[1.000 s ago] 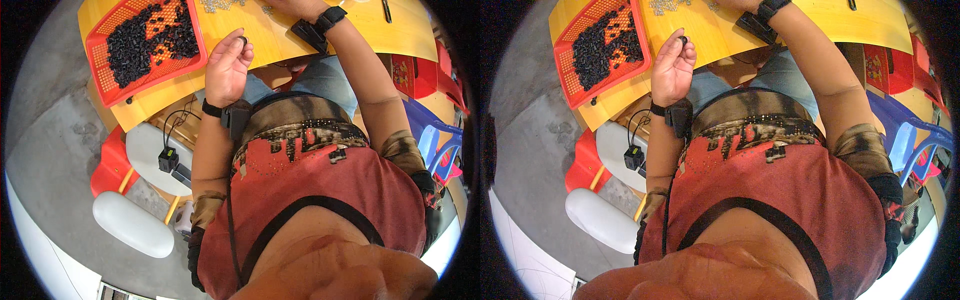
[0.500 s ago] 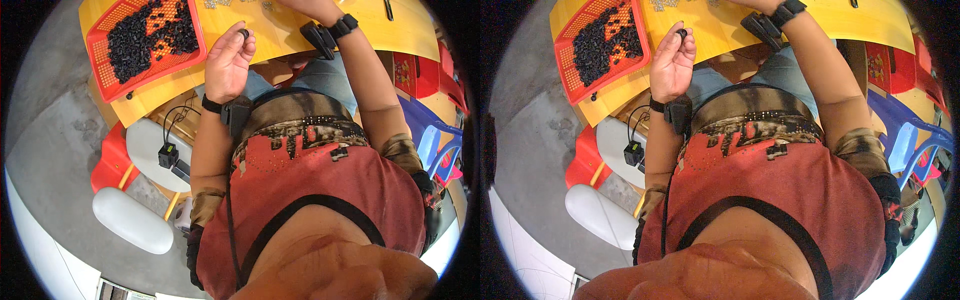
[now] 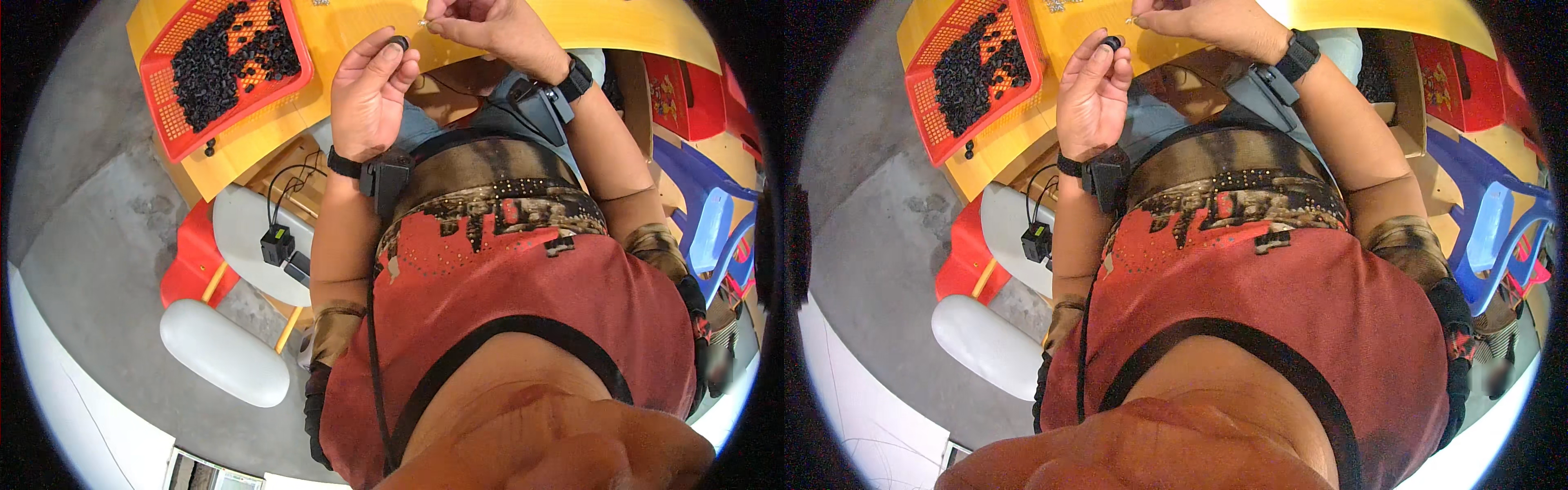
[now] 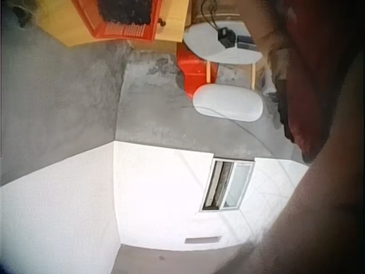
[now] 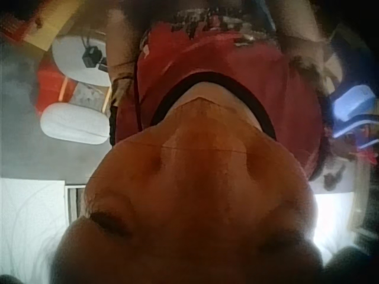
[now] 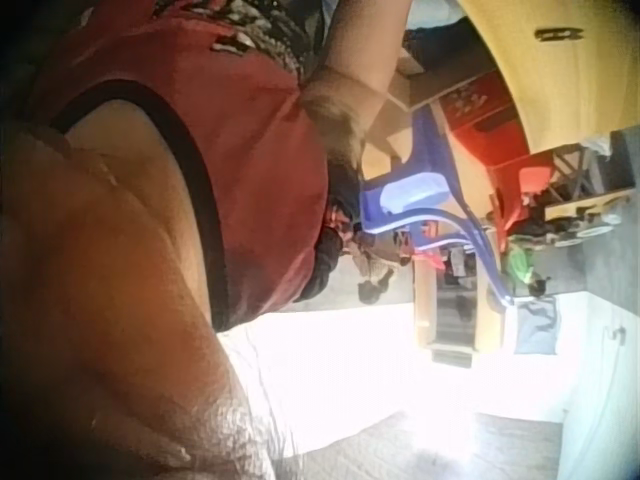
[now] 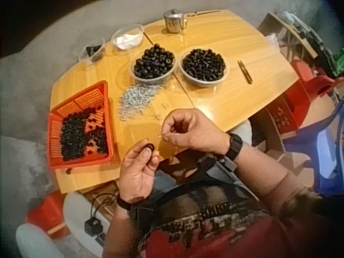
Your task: Assembling small silver metal bits into small black plastic circular components at a workbench.
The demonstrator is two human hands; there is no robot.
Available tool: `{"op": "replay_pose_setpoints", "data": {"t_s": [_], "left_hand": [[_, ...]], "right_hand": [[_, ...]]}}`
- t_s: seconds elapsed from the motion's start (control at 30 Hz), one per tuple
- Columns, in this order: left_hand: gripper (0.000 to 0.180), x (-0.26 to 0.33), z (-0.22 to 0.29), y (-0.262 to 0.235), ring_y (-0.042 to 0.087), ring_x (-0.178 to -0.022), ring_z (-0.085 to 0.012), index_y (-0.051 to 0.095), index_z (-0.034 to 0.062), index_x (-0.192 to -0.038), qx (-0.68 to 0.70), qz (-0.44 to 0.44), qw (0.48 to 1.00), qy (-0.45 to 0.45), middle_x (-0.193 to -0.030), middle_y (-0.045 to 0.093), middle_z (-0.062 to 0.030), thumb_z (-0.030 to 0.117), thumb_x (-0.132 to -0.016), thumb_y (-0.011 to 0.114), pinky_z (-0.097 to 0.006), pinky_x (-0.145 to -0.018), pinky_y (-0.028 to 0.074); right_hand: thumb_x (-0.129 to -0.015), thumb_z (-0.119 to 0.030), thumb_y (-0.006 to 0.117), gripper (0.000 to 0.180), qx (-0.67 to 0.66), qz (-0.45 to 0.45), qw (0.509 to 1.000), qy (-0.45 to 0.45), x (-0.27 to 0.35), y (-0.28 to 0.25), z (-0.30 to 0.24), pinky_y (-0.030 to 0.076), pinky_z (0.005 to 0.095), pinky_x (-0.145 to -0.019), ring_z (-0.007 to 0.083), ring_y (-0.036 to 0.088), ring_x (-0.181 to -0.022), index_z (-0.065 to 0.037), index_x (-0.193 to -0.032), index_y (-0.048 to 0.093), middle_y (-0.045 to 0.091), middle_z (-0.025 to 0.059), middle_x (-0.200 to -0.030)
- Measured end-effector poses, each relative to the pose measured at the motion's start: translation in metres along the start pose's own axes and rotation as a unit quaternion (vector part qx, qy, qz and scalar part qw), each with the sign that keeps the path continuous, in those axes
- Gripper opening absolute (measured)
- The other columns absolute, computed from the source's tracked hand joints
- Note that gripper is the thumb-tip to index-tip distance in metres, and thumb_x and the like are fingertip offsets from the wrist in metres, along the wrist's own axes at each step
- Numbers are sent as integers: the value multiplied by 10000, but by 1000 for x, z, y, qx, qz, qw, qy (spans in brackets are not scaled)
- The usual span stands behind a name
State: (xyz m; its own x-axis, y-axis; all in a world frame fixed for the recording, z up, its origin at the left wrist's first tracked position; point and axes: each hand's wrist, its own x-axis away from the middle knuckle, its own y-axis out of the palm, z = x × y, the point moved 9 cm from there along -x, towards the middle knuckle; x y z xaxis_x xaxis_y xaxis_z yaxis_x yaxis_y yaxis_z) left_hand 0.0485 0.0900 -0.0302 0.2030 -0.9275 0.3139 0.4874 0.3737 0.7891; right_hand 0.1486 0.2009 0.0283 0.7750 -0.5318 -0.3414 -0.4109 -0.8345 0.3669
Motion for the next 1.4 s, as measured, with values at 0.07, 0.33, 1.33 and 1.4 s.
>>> {"op": "replay_pose_setpoints", "data": {"t_s": [0.07,0.33,1.33,1.4], "left_hand": [[231,5,2,-3,691,-910,-212,621,-17,-1184,-15,24,999,23,-1030,694,-110,35,-959,626,-320,-821,584],[257,2,2,-7,688,-912,-218,599,-44,-1192,61,2,998,-29,-1018,677,-107,125,-998,593,-319,-830,581],[275,-6,-10,5,622,-853,-140,623,-5,-1211,27,-56,996,-70,-1010,667,-58,68,-948,656,-261,-779,543],[290,-8,-16,10,598,-878,-135,608,3,-1226,58,-85,991,-85,-1024,647,-45,88,-953,656,-253,-792,534]], "right_hand": [[-881,24,679,76,82,78,973,200,11,0,22,483,213,-749,63,592,-810,-6,-949,664,666,2,-882],[-895,-20,693,74,96,24,995,12,6,17,10,493,209,-694,54,593,-775,5,-962,675,681,4,-867],[-866,-54,751,97,237,-49,942,232,-14,12,12,501,193,-719,35,612,-770,-14,-920,682,671,-31,-833],[-863,-58,759,106,180,-67,950,246,-18,9,17,499,191,-734,33,614,-781,-20,-916,676,667,-34,-836]]}}
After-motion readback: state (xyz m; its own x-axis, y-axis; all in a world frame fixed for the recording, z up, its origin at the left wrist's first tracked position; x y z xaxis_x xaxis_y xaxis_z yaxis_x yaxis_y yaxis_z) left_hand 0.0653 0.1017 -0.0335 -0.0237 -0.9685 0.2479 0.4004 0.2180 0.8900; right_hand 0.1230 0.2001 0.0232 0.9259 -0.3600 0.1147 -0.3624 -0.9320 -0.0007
